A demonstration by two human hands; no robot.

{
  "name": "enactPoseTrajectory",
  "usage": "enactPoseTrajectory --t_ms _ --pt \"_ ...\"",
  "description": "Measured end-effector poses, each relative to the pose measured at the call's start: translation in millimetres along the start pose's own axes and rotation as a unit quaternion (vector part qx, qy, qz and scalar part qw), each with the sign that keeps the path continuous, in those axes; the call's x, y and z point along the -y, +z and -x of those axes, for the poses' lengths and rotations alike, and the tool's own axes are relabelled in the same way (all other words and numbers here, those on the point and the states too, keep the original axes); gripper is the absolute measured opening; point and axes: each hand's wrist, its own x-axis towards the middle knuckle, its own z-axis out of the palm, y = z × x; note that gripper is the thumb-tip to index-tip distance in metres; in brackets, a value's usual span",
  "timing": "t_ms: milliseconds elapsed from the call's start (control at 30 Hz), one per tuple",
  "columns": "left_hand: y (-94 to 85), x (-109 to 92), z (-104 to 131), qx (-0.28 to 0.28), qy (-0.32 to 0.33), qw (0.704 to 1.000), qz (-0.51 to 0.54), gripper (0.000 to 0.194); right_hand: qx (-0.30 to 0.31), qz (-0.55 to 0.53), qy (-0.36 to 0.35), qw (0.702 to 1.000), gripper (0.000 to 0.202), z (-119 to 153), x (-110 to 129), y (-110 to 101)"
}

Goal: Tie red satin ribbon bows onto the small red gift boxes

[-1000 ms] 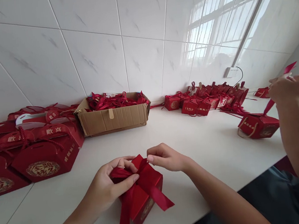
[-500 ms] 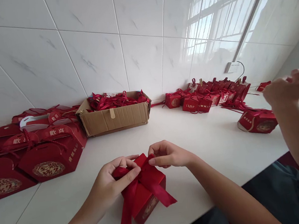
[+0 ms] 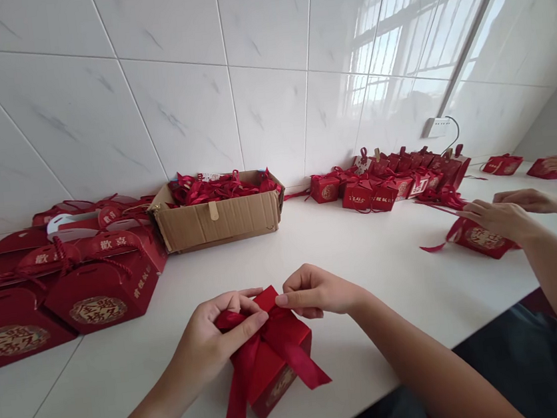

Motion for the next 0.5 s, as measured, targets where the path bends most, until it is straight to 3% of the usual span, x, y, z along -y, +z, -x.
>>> enactPoseTrajectory --t_ms 500 --pt "-1.5 -1 3 0.023 0.018 0.999 0.012 0.014 0.021 -0.072 -0.014 0.997 0.036 -8 -22 -11"
